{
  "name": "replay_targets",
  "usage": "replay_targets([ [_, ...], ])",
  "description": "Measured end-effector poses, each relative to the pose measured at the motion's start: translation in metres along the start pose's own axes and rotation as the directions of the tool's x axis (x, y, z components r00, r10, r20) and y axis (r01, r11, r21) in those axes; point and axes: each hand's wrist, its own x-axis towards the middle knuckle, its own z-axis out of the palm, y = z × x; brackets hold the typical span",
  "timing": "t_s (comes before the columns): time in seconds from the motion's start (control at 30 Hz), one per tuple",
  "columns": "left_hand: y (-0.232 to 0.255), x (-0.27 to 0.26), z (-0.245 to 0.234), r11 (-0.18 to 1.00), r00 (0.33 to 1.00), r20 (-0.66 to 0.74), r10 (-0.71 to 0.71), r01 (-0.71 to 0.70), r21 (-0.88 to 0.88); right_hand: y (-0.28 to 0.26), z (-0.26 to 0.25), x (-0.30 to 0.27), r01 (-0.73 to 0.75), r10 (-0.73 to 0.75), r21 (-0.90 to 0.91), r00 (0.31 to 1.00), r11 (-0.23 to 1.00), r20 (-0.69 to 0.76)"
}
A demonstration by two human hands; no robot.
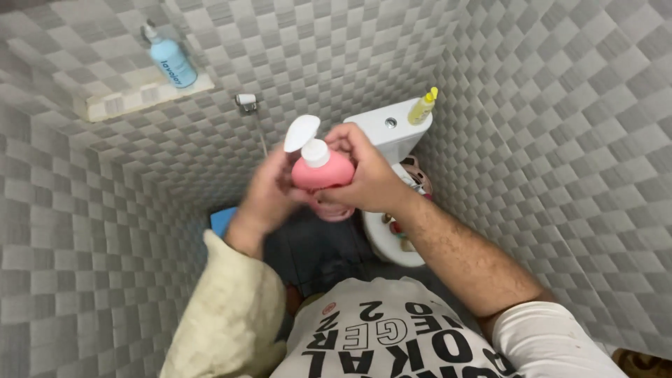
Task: The person is handling and inspecting a bottle of soap and a refill packet in a bathroom.
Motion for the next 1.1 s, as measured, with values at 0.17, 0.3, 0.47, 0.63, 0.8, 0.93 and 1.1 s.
replay_targets([
  [0.17, 0.006, -0.012, 0.005, 0.935, 0.992, -0.075, 0.102, -0.07, 0.349, 0.008, 0.004, -0.004, -0.022, 0.027, 0.103, 0.999, 0.994, -0.043],
  [0.3, 0.029, -0.006, -0.004, 0.931, 0.99, -0.009, 0.139, -0.128, 0.343, -0.002, 0.022, 0.005, -0.04, 0.054, 0.089, 0.985, 0.995, -0.162],
  [0.47, 0.039, -0.008, -0.02, 0.906, 0.996, -0.092, -0.006, 0.044, 0.42, -0.002, 0.043, 0.022, -0.047, 0.028, -0.072, 0.968, 0.996, -0.25],
  [0.63, 0.046, -0.005, -0.034, 0.849, 0.985, -0.131, -0.115, 0.166, 0.502, -0.019, 0.057, 0.04, 0.118, -0.348, -0.6, 0.894, 0.792, -0.283],
  [0.8, 0.042, 0.0, -0.04, 0.778, 0.979, 0.029, 0.202, -0.179, 0.602, -0.062, 0.079, 0.056, -0.33, 0.043, -0.779, 0.93, 0.533, -0.365],
  [0.93, 0.053, -0.007, -0.044, 0.83, 0.999, 0.033, 0.008, -0.025, 0.557, -0.065, 0.073, 0.059, -0.299, 0.1, -0.826, 0.953, 0.479, -0.287],
  [1.1, 0.052, -0.006, -0.049, 0.827, 0.995, 0.086, -0.054, -0.004, 0.563, -0.05, 0.059, 0.05, -0.01, -0.151, -0.798, 0.98, 0.602, -0.126],
])
